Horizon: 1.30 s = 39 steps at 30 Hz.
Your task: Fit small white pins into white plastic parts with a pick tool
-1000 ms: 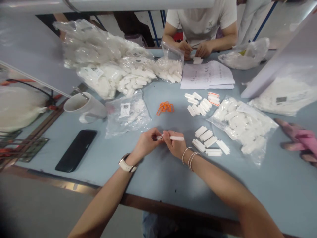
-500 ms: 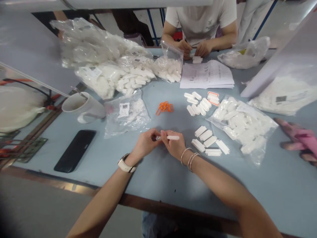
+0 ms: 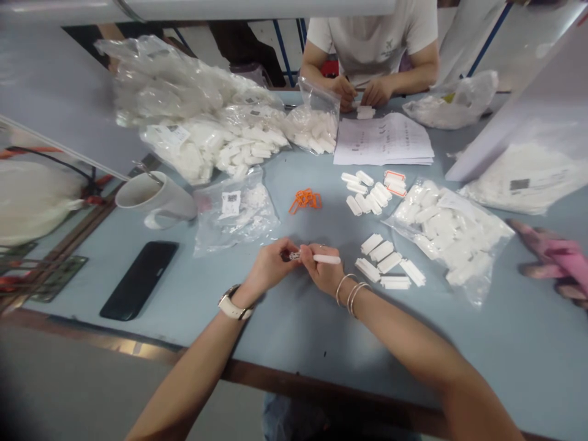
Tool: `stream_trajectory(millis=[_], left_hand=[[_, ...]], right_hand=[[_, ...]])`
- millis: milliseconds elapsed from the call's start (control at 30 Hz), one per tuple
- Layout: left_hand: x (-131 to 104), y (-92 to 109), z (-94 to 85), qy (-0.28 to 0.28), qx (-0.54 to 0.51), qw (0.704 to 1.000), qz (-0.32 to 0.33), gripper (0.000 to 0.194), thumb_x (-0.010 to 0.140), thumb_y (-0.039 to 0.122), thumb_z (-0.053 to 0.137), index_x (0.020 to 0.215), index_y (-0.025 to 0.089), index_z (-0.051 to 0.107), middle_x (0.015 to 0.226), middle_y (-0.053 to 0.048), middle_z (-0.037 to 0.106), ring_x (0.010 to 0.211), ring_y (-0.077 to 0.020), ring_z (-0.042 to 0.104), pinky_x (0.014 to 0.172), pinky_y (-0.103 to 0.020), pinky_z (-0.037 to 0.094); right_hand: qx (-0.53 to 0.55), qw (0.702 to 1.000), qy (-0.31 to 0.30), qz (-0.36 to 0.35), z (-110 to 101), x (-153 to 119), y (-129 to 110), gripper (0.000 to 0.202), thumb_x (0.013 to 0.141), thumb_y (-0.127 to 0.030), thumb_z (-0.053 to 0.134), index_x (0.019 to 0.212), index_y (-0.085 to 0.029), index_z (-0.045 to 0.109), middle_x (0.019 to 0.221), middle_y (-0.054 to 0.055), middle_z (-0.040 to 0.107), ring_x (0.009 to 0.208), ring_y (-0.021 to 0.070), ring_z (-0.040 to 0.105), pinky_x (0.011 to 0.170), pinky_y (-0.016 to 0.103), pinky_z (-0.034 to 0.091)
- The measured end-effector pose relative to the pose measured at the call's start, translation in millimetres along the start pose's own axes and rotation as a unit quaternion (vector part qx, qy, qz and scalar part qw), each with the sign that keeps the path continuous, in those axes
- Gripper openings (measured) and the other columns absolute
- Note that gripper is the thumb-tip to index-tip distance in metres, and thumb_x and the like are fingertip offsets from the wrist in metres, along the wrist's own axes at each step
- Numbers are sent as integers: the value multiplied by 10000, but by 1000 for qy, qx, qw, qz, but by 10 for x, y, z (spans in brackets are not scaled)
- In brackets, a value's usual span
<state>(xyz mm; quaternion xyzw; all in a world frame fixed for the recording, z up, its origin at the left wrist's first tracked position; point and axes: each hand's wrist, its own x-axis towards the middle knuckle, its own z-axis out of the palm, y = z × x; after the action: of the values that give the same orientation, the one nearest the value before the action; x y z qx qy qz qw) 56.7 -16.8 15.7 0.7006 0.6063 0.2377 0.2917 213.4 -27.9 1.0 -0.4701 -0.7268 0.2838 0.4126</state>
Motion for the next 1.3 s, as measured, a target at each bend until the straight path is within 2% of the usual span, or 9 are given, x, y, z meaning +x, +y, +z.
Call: stream_trajectory(millis=[300, 633, 900, 1033, 1167, 1300], left_hand=[[2, 11, -1, -2, 6, 1000, -3, 127, 696, 239, 651, 676, 183, 539, 577, 43, 564, 532, -99, 480, 525, -226, 351], [-1, 74, -32, -4, -2, 1000, -2, 119, 693, 198, 635, 643, 179, 529, 566, 41, 534, 532, -97, 458, 534, -226, 345], [-3, 68, -26, -14, 3, 1000, -10, 44, 685, 150, 592, 660, 172, 563, 593, 29, 565, 554, -97, 469, 544, -217, 351], [0, 49, -22, -12, 5, 1000, -24, 86, 691, 196, 634, 662, 172, 557, 591, 34, 565, 555, -99, 480, 541, -220, 346], [4, 4, -5, -11, -9, 1000, -24, 156, 693, 275, 686, 683, 176, 566, 618, 28, 598, 564, -108, 509, 541, -228, 359], [3, -17, 2, -11, -12, 1000, -21, 155, 692, 266, 699, 692, 178, 571, 625, 28, 608, 569, -108, 512, 544, -229, 365]], right_hand=[[-5, 1000, 4, -9, 18, 28, -4, 590, 973, -522, 187, 627, -209, 549, 544, 19, 574, 528, 126, 542, 587, 245, 443], [-55, 997, -15, -56, 38, 21, 9, 522, 992, -432, 235, 686, -194, 585, 638, 49, 653, 590, 135, 594, 613, 245, 438], [-104, 989, -21, -100, 76, 28, 18, 527, 1002, -395, 225, 687, -183, 590, 619, 46, 638, 582, 130, 574, 605, 247, 408], [-55, 995, 9, -77, 66, 9, 24, 533, 994, -434, 225, 670, -192, 571, 616, 41, 631, 565, 132, 565, 588, 247, 419], [2, 998, 54, -36, 30, -6, 7, 543, 989, -462, 214, 634, -206, 536, 531, 8, 563, 485, 119, 510, 553, 245, 412], [10, 998, 57, -19, 13, 3, -13, 555, 982, -491, 208, 620, -214, 524, 509, 2, 536, 474, 117, 501, 529, 242, 401]])
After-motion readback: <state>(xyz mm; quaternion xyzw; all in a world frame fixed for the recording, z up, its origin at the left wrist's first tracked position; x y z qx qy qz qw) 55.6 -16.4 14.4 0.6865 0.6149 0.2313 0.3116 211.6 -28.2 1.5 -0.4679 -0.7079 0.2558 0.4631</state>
